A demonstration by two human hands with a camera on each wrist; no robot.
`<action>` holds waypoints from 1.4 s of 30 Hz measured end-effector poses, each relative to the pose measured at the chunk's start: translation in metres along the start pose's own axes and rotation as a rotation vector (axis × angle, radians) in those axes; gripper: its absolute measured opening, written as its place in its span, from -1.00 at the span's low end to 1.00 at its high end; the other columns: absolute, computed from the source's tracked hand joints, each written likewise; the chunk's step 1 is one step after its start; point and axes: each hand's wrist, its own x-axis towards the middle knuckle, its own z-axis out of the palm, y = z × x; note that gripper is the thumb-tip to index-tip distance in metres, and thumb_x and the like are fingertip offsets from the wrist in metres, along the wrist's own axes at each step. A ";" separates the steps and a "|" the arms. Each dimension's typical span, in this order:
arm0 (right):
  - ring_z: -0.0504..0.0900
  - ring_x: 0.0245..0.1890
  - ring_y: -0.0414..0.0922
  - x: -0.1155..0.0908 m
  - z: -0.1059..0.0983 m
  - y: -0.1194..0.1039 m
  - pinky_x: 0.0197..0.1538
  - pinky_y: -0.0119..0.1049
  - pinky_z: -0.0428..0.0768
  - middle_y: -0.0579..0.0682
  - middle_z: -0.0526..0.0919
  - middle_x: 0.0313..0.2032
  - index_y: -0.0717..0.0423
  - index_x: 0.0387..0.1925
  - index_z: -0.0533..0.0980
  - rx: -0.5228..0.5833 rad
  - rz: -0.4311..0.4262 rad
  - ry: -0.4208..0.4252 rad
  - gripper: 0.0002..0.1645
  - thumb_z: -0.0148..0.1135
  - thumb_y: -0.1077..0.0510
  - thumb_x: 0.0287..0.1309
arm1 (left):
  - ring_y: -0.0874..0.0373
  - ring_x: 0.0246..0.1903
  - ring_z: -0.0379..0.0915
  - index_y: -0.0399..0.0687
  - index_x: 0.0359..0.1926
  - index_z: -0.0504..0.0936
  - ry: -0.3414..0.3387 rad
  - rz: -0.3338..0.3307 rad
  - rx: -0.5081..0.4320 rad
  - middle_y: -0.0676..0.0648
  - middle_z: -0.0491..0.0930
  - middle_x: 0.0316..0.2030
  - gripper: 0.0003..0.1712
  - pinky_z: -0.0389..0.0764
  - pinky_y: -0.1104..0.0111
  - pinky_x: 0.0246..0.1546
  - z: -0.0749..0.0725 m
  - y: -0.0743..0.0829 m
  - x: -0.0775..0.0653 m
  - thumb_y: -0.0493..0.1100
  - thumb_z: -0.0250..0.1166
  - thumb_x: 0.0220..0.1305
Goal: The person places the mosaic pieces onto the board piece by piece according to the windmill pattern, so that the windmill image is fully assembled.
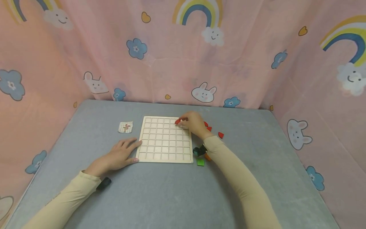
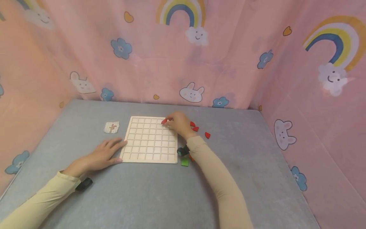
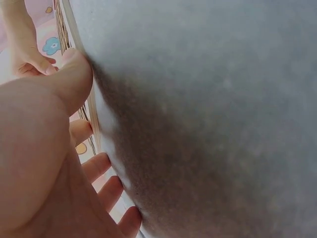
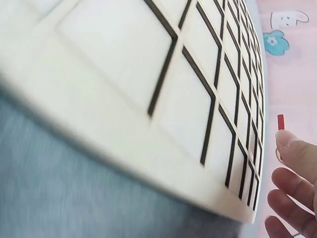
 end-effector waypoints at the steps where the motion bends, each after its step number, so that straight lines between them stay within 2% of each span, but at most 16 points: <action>1: 0.64 -0.09 0.02 0.000 0.001 -0.001 0.01 -0.09 0.60 0.10 0.78 -0.10 0.16 0.07 0.77 0.001 -0.002 -0.003 -0.63 0.50 0.05 0.32 | -0.52 0.45 0.12 -0.19 0.62 0.24 -0.001 -0.001 -0.001 -0.43 0.14 0.55 -0.18 0.24 -0.41 0.33 0.000 0.001 -0.001 0.04 0.31 0.53; 7: 0.66 -0.09 0.00 0.004 0.009 -0.011 0.04 -0.11 0.61 0.08 0.78 -0.08 0.13 0.08 0.77 0.023 0.003 -0.036 -0.64 0.47 0.04 0.36 | -0.53 0.42 0.14 -0.19 0.60 0.27 0.014 0.010 -0.004 -0.43 0.16 0.54 -0.17 0.28 -0.43 0.28 0.001 0.000 -0.002 0.05 0.34 0.50; 12: 0.66 -0.10 0.01 0.008 0.015 -0.019 0.03 -0.11 0.61 0.09 0.78 -0.09 0.12 0.07 0.77 0.033 -0.029 -0.034 -0.65 0.48 0.05 0.34 | -0.55 0.42 0.12 -0.20 0.60 0.25 0.031 0.024 0.001 -0.44 0.14 0.53 -0.16 0.28 -0.43 0.27 0.003 -0.004 -0.001 0.06 0.33 0.50; 20: 0.68 -0.09 0.00 0.011 0.025 -0.028 0.04 -0.12 0.63 0.08 0.78 -0.08 0.10 0.05 0.78 0.050 -0.057 -0.039 -0.69 0.47 0.06 0.35 | -0.53 0.42 0.14 -0.22 0.59 0.27 0.020 0.009 0.000 -0.45 0.16 0.53 -0.17 0.26 -0.42 0.30 -0.002 0.003 -0.002 0.04 0.35 0.49; 22: 0.67 -0.11 -0.02 0.011 0.027 -0.029 0.02 -0.13 0.63 0.06 0.77 -0.10 0.08 0.05 0.78 0.056 -0.051 -0.044 -0.68 0.47 0.05 0.34 | -0.51 0.43 0.14 -0.22 0.60 0.27 0.019 0.009 0.004 -0.44 0.15 0.54 -0.15 0.27 -0.41 0.30 0.001 0.000 -0.001 0.05 0.34 0.49; 27: 0.64 -0.10 -0.05 0.010 0.028 -0.031 0.04 -0.14 0.61 0.03 0.75 -0.09 0.07 0.07 0.78 0.057 -0.025 -0.064 -0.66 0.47 0.03 0.35 | -0.51 0.43 0.15 -0.20 0.60 0.27 0.023 0.015 0.008 -0.43 0.16 0.54 -0.16 0.27 -0.42 0.29 0.002 -0.002 0.000 0.05 0.34 0.49; 35: 0.66 -0.02 -0.02 0.008 0.028 -0.033 0.12 -0.11 0.61 0.06 0.75 -0.02 0.10 0.07 0.77 0.049 -0.029 -0.070 -0.68 0.47 0.06 0.36 | -0.55 0.40 0.17 -0.26 0.57 0.28 0.043 0.041 -0.002 -0.47 0.17 0.52 -0.17 0.29 -0.43 0.25 -0.001 0.001 -0.003 -0.01 0.38 0.46; 42: 0.68 0.00 0.00 0.008 0.029 -0.033 0.14 -0.10 0.62 0.08 0.76 -0.02 0.12 0.04 0.78 0.041 -0.043 -0.057 -0.66 0.49 0.06 0.32 | -0.53 0.43 0.15 -0.21 0.59 0.28 0.019 0.010 -0.004 -0.44 0.17 0.53 -0.17 0.26 -0.41 0.31 -0.002 0.003 -0.003 0.05 0.34 0.50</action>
